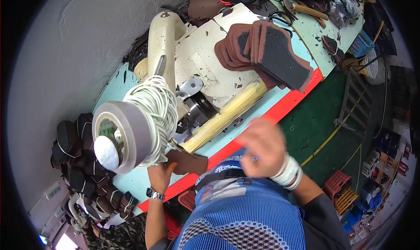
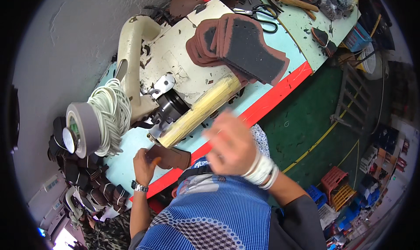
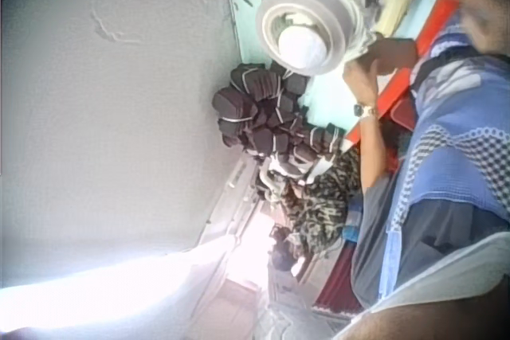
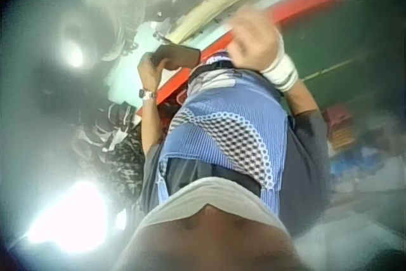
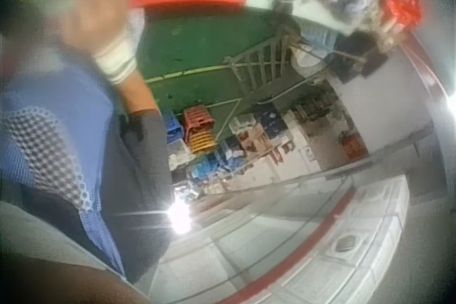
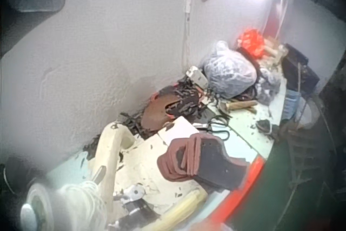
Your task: The person feeds leather pieces through an edge skiving machine by hand, bundles a finished stack with a rubber band, and places it into a basket before feeding more leather pieces into the machine.
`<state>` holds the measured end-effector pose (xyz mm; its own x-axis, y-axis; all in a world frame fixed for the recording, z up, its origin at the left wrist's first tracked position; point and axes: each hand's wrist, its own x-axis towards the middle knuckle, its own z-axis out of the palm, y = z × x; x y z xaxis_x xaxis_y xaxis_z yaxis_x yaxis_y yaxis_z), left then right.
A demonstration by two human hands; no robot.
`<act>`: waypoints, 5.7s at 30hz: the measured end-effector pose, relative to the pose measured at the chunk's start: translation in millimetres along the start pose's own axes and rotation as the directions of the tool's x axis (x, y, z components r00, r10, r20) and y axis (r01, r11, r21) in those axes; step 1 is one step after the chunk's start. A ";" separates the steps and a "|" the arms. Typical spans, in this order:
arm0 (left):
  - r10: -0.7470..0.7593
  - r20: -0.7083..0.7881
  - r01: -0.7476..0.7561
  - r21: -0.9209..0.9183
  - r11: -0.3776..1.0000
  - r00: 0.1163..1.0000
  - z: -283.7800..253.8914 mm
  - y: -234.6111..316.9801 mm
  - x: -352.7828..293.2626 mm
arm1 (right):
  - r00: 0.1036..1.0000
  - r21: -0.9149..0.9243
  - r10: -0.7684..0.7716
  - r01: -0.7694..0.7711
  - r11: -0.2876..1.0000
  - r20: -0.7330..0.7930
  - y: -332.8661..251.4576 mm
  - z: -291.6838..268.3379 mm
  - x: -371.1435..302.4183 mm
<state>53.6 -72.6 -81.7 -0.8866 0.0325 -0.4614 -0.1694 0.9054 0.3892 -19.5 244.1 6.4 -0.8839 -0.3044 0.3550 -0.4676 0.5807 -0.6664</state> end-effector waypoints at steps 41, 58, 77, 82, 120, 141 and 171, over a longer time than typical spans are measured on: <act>-0.107 0.460 0.463 -0.886 0.002 0.882 -55.4 89.3 38.0 | 0.355 0.466 0.477 -0.875 -0.134 0.804 -0.3 65.9 12.9; 0.173 0.076 -0.184 0.169 0.968 0.982 -77.9 94.2 51.6 | 0.701 0.466 0.697 -0.672 0.576 0.150 -7.2 31.1 32.8; -0.018 0.263 0.076 -0.211 0.974 0.965 -45.9 22.7 -11.5 | 0.894 0.308 0.100 -0.253 0.917 0.437 -30.2 54.1 -25.3; 0.210 0.267 0.007 -0.633 0.774 0.941 -73.5 72.2 -10.6 | 0.766 0.309 0.237 -0.492 0.814 0.598 -30.3 34.9 -2.5; -0.103 0.452 0.458 -0.888 0.037 0.886 -47.8 95.1 28.4 | 0.398 0.441 0.516 -0.896 0.043 0.758 6.2 60.9 20.4; -0.173 0.188 0.192 -0.087 0.978 0.967 -29.6 40.1 16.1 | 0.769 -0.125 0.166 -0.304 0.944 -0.617 -0.3 -28.2 62.8; 0.069 0.439 0.404 -0.869 0.285 0.896 -78.1 83.6 56.2 | 0.556 0.373 0.695 -0.829 0.417 0.457 12.1 54.0 34.5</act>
<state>-44.0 -28.1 -12.9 -0.6174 0.2772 -0.7362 -0.7803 -0.0969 0.6178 -55.9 199.9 -24.9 -0.8175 -0.1106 -0.5652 0.5361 0.2125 -0.8170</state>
